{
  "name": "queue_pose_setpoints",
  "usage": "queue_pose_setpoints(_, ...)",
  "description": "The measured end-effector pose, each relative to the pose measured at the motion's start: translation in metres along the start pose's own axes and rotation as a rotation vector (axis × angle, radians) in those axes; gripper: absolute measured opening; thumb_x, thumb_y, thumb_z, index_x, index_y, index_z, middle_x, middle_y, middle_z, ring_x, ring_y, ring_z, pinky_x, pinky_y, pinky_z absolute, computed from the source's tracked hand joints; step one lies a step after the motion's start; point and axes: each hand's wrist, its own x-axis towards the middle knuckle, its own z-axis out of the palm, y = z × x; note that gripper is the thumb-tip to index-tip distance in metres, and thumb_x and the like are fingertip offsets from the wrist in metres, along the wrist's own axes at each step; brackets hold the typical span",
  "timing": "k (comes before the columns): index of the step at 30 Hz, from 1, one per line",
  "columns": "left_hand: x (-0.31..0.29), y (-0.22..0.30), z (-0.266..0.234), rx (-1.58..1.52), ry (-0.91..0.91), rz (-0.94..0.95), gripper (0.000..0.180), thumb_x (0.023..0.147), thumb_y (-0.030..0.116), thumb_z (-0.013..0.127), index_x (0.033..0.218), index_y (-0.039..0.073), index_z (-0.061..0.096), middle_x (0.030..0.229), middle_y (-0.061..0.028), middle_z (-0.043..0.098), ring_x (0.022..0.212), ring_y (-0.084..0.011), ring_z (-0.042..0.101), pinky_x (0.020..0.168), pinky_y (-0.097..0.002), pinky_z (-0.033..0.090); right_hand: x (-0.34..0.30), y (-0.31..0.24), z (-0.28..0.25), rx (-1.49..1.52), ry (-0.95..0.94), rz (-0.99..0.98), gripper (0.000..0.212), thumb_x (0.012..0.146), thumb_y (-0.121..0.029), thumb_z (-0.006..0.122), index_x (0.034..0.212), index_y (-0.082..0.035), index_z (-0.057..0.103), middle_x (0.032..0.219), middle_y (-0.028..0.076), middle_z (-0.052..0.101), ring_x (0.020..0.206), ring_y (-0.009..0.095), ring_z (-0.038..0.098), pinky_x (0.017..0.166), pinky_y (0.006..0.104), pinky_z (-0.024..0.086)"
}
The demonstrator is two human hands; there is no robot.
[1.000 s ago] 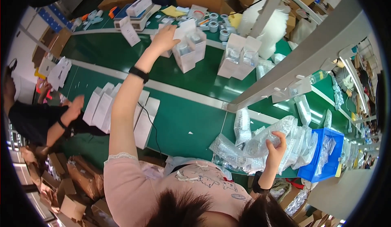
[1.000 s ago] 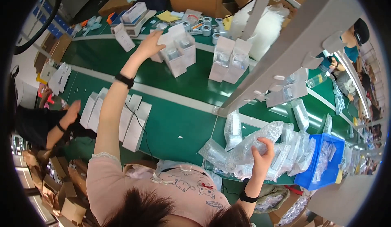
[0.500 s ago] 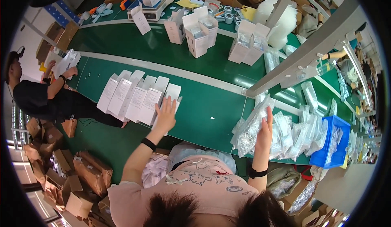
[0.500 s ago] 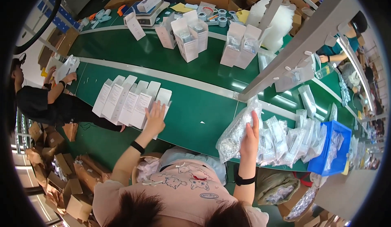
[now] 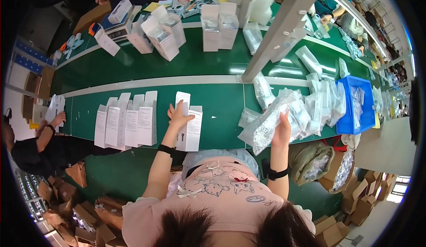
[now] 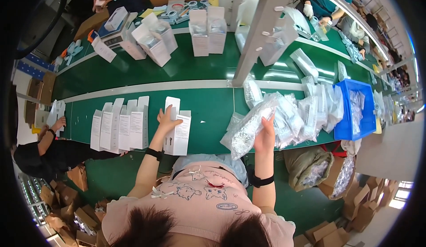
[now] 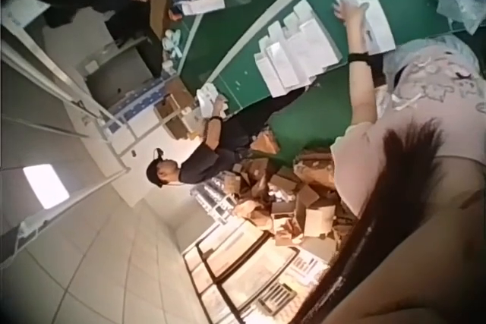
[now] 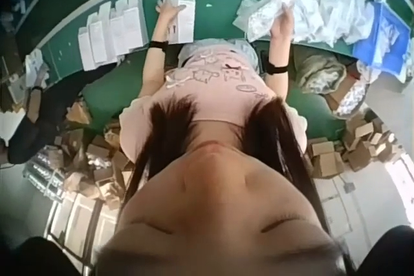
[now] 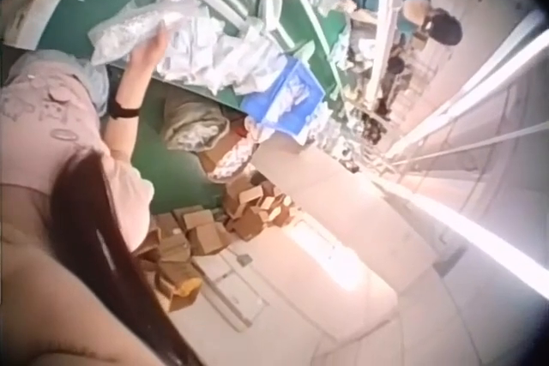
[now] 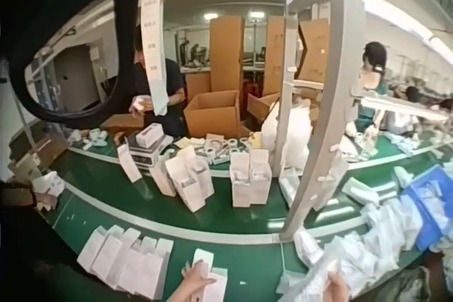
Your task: The person packages items by hand by picking up a box, inserting a small component, and then placing a bubble-wrapped object inside. They set the box aside and repeat the process, occasionally reaching into a blue bin to retrieve more components.
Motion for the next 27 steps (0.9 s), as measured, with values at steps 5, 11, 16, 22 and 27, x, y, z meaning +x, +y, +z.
queue_pose_setpoints(5, -0.027, 0.052, -0.007, -0.234, -0.086, 0.307, 0.088, 0.054, 0.017, 0.076, 0.128, 0.016, 0.028, 0.11, -0.0202, 0.039, 0.103, -0.0371, 0.039, 0.088, -0.0375, 0.036, 0.023, 0.003, -0.006, 0.157, 0.152, 0.077, 0.044, 0.08, -0.012, 0.053, 0.121, -0.009, 0.037, 0.11, 0.012, 0.05, 0.102, 0.029, 0.049, 0.089, 0.0432, 0.039)
queue_pose_setpoints(11, -0.062, 0.12, 0.009, -0.259, 0.014, 0.571, 0.079, 0.053, 0.016, 0.077, 0.117, 0.01, 0.033, 0.106, -0.0182, 0.038, 0.098, -0.0344, 0.043, 0.085, -0.0364, 0.039, 0.067, 0.044, 0.029, 0.084, 0.267, -0.058, 0.043, 0.079, -0.01, 0.056, 0.118, -0.005, 0.037, 0.111, 0.011, 0.047, 0.104, 0.026, 0.047, 0.089, 0.04, 0.038)
queue_pose_setpoints(16, -0.064, 0.116, 0.031, -0.376, 0.139, 0.57, 0.071, 0.054, 0.016, 0.078, 0.105, 0.007, 0.03, 0.109, -0.0204, 0.037, 0.095, -0.0353, 0.046, 0.078, -0.0377, 0.043, 0.073, 0.049, 0.035, -0.301, 0.286, -0.395, 0.05, 0.078, -0.011, 0.058, 0.12, -0.008, 0.031, 0.111, 0.01, 0.043, 0.105, 0.024, 0.043, 0.087, 0.0381, 0.038)
queue_pose_setpoints(22, -0.033, 0.126, 0.046, -0.42, 0.264, 0.864, 0.072, 0.054, 0.016, 0.08, 0.1, 0.009, 0.025, 0.114, -0.024, 0.035, 0.099, -0.0362, 0.045, 0.075, -0.0411, 0.043, 0.06, 0.022, 0.05, -1.336, -0.359, -0.695, 0.045, 0.071, -0.016, 0.064, 0.111, -0.011, 0.045, 0.109, 0.01, 0.043, 0.108, 0.03, 0.039, 0.09, 0.0393, 0.034)
queue_pose_setpoints(27, -0.012, 0.116, 0.065, -0.427, 0.297, 1.046, 0.078, 0.05, 0.019, 0.083, 0.099, 0.006, 0.024, 0.109, -0.0206, 0.037, 0.101, -0.0307, 0.044, 0.084, -0.0385, 0.038, 0.051, -0.004, 0.038, -1.547, -0.595, -0.77, 0.027, 0.068, -0.014, 0.063, 0.094, -0.009, 0.06, 0.108, 0.011, 0.046, 0.107, 0.032, 0.04, 0.089, 0.0383, 0.034)
